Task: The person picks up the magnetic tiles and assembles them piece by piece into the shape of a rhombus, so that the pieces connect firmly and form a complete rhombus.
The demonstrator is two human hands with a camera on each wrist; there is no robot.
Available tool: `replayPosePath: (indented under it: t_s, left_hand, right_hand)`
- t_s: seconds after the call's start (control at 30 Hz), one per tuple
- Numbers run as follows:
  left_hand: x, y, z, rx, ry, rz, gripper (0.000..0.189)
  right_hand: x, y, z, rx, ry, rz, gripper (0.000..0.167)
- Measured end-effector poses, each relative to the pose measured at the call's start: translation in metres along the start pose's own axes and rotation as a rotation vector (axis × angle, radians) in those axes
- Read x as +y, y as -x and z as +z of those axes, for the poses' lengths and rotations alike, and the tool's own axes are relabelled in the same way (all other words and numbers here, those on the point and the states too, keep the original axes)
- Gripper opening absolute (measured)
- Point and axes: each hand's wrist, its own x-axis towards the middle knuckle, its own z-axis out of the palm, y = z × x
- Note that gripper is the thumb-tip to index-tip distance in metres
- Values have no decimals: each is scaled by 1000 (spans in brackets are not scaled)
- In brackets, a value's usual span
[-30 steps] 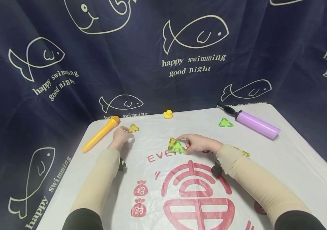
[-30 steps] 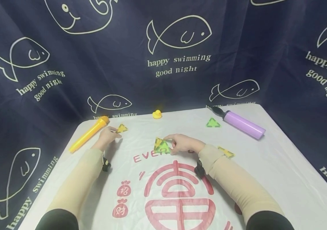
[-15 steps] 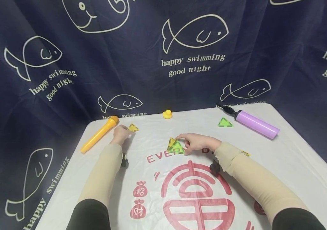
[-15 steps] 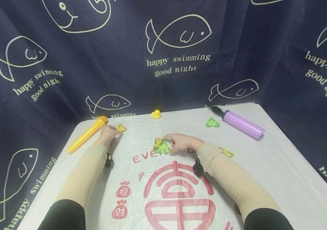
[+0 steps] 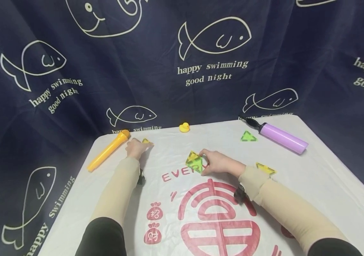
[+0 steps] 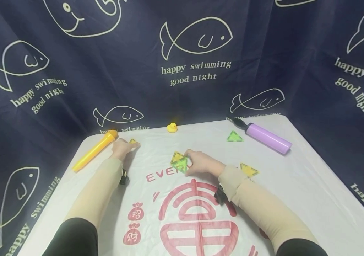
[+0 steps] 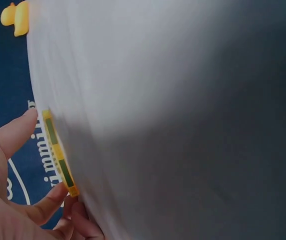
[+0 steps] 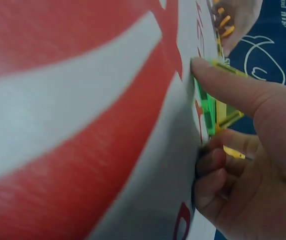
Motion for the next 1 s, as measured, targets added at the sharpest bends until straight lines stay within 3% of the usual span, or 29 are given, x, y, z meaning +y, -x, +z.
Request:
replayPosePath:
  t_s: [0.13, 0.37, 0.67, 0.87, 1.0]
  left_hand:
    - [2, 4, 1, 8, -27, -12, 97]
    - [5, 8, 3, 5, -53, -11, 95]
    - [5, 8, 4, -35, -15, -30, 102]
    - [1, 16, 2, -70, -24, 5, 108]
    - [-4, 26, 2, -91, -39, 46, 96]
  right_hand:
    - [-2, 3, 6, 53, 25, 35, 80]
    - [-1, 4, 10, 86, 44, 69, 81]
    - [-5, 6, 9, 107, 35, 89, 81]
    - [-8, 5, 10, 126, 47, 115, 80]
    - [-8, 4, 13, 138, 54, 124, 79]
